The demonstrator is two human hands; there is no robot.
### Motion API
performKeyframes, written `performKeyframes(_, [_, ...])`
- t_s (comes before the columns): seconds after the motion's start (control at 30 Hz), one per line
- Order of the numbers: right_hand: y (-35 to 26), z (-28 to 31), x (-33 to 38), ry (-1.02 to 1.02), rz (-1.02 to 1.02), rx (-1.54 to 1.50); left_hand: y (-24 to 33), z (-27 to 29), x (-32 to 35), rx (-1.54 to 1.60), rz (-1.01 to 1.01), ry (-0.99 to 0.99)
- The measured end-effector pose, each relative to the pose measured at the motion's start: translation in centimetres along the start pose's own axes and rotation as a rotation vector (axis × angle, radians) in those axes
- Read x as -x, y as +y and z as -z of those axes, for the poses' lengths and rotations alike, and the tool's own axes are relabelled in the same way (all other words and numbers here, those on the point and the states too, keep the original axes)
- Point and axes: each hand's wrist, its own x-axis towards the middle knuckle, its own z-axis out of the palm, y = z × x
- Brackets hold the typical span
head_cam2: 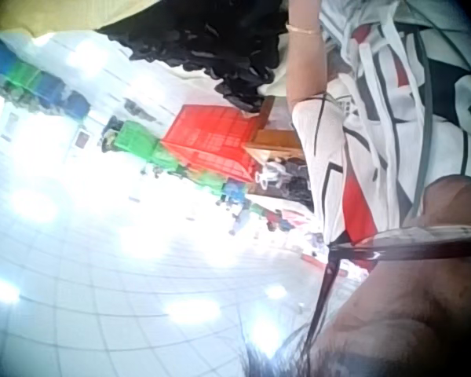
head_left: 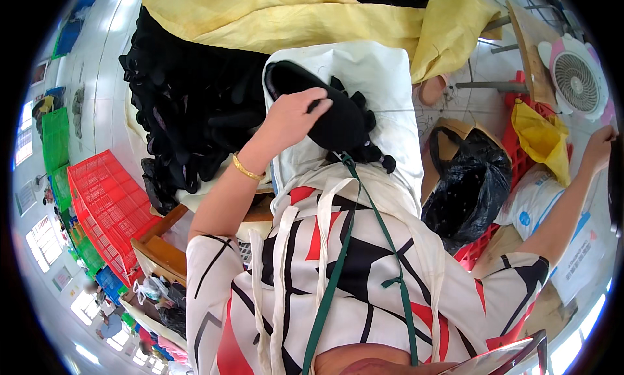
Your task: The person is sewing a black glove using a needle and thread. They repeatedly insert the needle into the glove fabric and pull the thread through to stitch the material. The person handles the glove with both hands, adjusting its position on a white cloth on their lap.
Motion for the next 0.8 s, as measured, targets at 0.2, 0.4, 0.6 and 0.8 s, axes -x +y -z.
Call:
performKeyframes(0.2, [10.4, -5.9, 10.2, 0.001, -0.099, -0.151, 0.8, -5.5, -1.2, -0.005, -0.147, -0.500])
performKeyframes(0.4, [5.9, -7.2, 19.0, -0.187, -0.145, -0.279, 0.3, -4.3, 0.6, -0.187, -0.248, -0.318])
performKeyframes(0.6, [6.5, -10.2, 21.9, -0.322, -0.052, -0.185, -1.6, -4.3, 2.8, -0.077, -0.256, -0.148])
performKeyframes(0.8, [7.4, -10.1, 23.9, -0.429, -0.122, -0.174, -0.7, -5.1, 5.3, -0.064, -0.082, 0.041])
